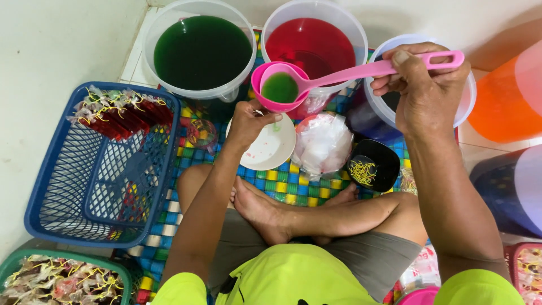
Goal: Filling small plastic bags with colored syrup using a ladle and funnel, then tying them with rubber bands.
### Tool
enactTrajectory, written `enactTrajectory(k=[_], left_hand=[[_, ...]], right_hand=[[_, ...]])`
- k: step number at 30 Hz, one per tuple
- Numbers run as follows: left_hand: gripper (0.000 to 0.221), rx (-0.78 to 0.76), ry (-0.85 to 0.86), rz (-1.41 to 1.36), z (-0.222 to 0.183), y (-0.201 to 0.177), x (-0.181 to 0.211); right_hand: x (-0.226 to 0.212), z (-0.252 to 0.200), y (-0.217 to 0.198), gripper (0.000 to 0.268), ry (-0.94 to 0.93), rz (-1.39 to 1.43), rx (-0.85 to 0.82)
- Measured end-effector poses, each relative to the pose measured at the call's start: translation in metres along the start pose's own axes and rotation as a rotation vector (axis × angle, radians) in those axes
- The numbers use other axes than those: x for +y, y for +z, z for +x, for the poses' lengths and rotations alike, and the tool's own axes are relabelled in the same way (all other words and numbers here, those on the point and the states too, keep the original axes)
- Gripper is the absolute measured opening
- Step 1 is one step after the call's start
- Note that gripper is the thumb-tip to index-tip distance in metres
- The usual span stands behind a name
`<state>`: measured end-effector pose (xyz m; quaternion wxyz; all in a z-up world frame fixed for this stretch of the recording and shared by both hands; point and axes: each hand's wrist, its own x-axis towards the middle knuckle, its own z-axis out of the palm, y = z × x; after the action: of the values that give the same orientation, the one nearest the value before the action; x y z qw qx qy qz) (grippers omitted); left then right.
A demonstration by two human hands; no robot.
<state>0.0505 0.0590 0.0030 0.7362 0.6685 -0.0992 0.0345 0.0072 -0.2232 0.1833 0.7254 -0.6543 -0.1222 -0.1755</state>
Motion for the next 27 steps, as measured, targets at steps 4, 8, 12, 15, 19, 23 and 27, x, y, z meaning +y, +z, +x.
enactTrajectory(k=[4,8,12,15,19,23,27], left_hand=[[0.024,-0.025,0.021,-0.024,0.003,-0.001,-0.001],[0.023,-0.024,0.001,-0.003,0.004,0.0,0.001],[0.022,-0.044,-0.008,0.006,0.009,-0.004,-0.004],[0.024,-0.093,-0.002,0.011,0.012,-0.009,-0.005],[0.028,-0.113,0.011,0.015,0.016,-0.013,-0.001],[0.03,-0.129,-0.03,-0.013,0.019,-0.016,0.001],[0.028,-0.151,-0.015,-0.101,0.02,-0.016,0.005]], right_hand=[[0.001,-0.001,-0.001,0.008,-0.003,0.016,-0.001],[0.001,-0.002,-0.003,0.008,-0.021,0.002,-0.007],[0.0,-0.003,-0.004,0.01,-0.026,-0.002,-0.015],[-0.001,-0.005,-0.002,0.008,-0.007,0.002,0.004],[0.001,-0.005,-0.004,0.007,-0.028,0.013,-0.011],[0.002,-0.004,-0.004,0.007,-0.052,0.023,-0.031],[-0.003,-0.004,-0.002,0.008,-0.049,0.016,-0.023]])
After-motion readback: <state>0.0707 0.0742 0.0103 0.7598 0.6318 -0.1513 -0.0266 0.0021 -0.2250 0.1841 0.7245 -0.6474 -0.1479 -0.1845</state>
